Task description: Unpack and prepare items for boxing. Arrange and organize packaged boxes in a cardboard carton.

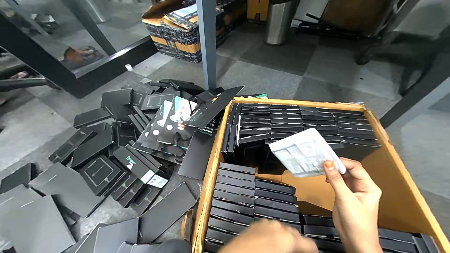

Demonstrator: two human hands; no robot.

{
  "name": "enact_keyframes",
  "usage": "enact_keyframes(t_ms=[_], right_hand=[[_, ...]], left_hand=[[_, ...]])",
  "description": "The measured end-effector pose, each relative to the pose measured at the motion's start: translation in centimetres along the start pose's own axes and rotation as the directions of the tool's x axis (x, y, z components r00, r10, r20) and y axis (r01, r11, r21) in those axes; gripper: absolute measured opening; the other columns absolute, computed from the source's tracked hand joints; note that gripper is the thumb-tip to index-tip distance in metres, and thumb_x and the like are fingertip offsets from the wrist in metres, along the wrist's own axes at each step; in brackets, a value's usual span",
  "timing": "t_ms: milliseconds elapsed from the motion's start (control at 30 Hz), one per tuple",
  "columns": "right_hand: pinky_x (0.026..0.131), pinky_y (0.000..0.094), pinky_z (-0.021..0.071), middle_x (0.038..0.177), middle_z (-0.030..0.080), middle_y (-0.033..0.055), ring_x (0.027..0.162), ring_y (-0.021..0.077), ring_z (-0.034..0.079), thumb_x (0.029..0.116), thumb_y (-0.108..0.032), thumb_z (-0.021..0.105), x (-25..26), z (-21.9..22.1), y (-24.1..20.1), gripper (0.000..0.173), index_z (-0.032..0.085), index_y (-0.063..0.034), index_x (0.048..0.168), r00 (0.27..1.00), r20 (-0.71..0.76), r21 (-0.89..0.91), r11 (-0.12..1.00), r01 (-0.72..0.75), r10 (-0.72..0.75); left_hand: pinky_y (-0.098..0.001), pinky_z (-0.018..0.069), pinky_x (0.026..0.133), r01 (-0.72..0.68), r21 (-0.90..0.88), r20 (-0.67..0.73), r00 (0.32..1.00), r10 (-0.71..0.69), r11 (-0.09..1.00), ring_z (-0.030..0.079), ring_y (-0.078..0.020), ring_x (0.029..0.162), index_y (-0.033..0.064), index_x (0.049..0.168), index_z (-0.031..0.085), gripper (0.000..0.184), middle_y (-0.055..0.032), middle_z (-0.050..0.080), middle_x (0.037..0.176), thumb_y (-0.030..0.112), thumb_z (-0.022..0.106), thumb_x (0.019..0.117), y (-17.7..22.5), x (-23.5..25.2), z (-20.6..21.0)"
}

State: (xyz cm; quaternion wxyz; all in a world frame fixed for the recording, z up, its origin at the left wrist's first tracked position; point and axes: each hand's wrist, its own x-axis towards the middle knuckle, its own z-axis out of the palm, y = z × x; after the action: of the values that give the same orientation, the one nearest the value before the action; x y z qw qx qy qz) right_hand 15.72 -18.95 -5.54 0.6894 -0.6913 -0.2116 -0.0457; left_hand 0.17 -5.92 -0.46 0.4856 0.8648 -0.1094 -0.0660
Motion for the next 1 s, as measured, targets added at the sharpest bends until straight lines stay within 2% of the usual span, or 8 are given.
enact_keyframes(t_ms=[100, 200, 367, 500, 700, 833, 967, 1000], right_hand=[[0.078, 0.0149, 0.0558, 0.101, 0.063, -0.0099, 0.087, -0.0015, 0.063, 0.0984, -0.015, 0.062, 0.2, 0.0, 0.0, 0.007, 0.067, -0.0132, 0.102, 1.0, -0.007, 0.04, 0.999, -0.002, 0.003], [0.073, 0.0151, 0.057, 0.09, 0.069, -0.0143, 0.077, -0.0027, 0.066, 0.1005, -0.012, 0.059, 0.4, -0.1, 0.4, 0.009, 0.066, -0.0163, 0.104, 1.0, -0.002, 0.101, 0.995, -0.005, 0.005], [0.071, 0.0155, 0.0566, 0.089, 0.067, -0.0122, 0.076, -0.0014, 0.066, 0.1009, -0.012, 0.057, 0.4, -0.1, 0.1, 0.008, 0.064, -0.0145, 0.106, 0.995, -0.084, 0.099, 0.994, -0.04, 0.049], [0.069, 0.0164, 0.0576, 0.09, 0.068, -0.0101, 0.074, 0.0003, 0.066, 0.1022, -0.012, 0.056, 0.5, 0.1, 0.0, 0.007, 0.062, -0.0144, 0.105, 0.988, -0.123, 0.149, 0.986, -0.073, 0.092], [0.068, 0.0172, 0.0597, 0.092, 0.07, -0.0095, 0.074, 0.0016, 0.069, 0.1031, -0.01, 0.054, 0.4, 0.1, -0.2, 0.01, 0.06, -0.0134, 0.11, 0.99, -0.14, 0.23, 0.973, 0.002, 0.031], [0.067, 0.0197, 0.0622, 0.09, 0.07, -0.0081, 0.073, 0.0032, 0.071, 0.1013, -0.003, 0.051, 0.3, 0.4, -0.7, 0.019, 0.05, -0.0122, 0.118, 0.984, -0.145, 0.277, 0.959, -0.059, 0.102], [0.065, 0.0154, 0.0601, 0.101, 0.071, -0.014, 0.076, -0.0022, 0.071, 0.096, -0.001, 0.05, -0.1, 0.6, -0.9, 0.057, 0.027, -0.0139, 0.147, 1.0, -0.024, 0.165, 0.986, 0.006, -0.002], [0.065, 0.0147, 0.0592, 0.107, 0.071, -0.0132, 0.079, -0.0028, 0.07, 0.097, -0.002, 0.049, -0.3, 0.6, -0.7, 0.055, 0.031, -0.0113, 0.148, 0.999, 0.019, 0.134, 0.99, 0.038, -0.041]], left_hand=[[-0.0164, 0.055, 0.071, -0.129, -0.316, -0.366, 0.931, 0.005, 0.94, 0.066, 0.0018, 0.079, 0.0055, 0.109, 0.074, 0.026, 0.0024, 0.074, 0.093, 0.022, 0.077, 0.0892, -3.4, -0.7, -4.1], [-0.017, 0.0571, 0.069, -0.125, -0.41, -0.665, 0.719, -0.202, 0.904, 0.069, -0.0007, 0.08, 0.0097, 0.116, 0.071, 0.029, 0.0051, 0.075, 0.095, 0.006, 0.074, 0.0871, -4.6, -0.7, -5.7], [-0.0161, 0.0586, 0.073, -0.21, -0.145, -0.931, 0.359, -0.061, 0.967, 0.07, -0.0016, 0.084, 0.0158, 0.116, 0.068, 0.023, 0.0087, 0.073, 0.098, 0.014, 0.072, 0.0934, -3.9, -1.0, -6.0], [-0.0161, 0.0594, 0.08, -0.239, 0.078, -0.987, 0.12, 0.109, 0.968, 0.069, 0.0011, 0.092, 0.0242, 0.114, 0.068, 0.021, 0.016, 0.071, 0.106, 0.024, 0.073, 0.0935, -2.9, -1.5, -6.0], [-0.013, 0.0527, 0.092, -0.118, 0.39, -0.915, 0.063, 0.399, 0.913, 0.062, 0.0049, 0.108, 0.0316, 0.115, 0.068, 0.021, 0.0228, 0.065, 0.113, 0.037, 0.071, 0.0952, -2.4, -1.5, -5.4], [-0.0169, 0.0577, 0.082, -0.281, 0.038, -0.997, -0.07, 0.019, 0.959, 0.066, 0.0021, 0.097, 0.0239, 0.107, 0.059, 0.014, 0.015, 0.066, 0.105, 0.013, 0.064, 0.0989, -3.3, -0.3, -5.0], [-0.0196, 0.0604, 0.068, -0.393, -0.36, -0.909, -0.057, -0.413, 0.846, 0.067, -0.0002, 0.078, 0.0156, 0.107, 0.049, 0.006, 0.0061, 0.061, 0.095, 0.01, 0.048, 0.1069, -3.8, 1.0, -5.2], [-0.0201, 0.0604, 0.067, -0.401, -0.419, -0.877, -0.053, -0.478, 0.814, 0.067, -0.0007, 0.076, 0.0153, 0.107, 0.048, 0.006, 0.0051, 0.06, 0.094, 0.01, 0.047, 0.1071, -3.9, 1.3, -5.2]])
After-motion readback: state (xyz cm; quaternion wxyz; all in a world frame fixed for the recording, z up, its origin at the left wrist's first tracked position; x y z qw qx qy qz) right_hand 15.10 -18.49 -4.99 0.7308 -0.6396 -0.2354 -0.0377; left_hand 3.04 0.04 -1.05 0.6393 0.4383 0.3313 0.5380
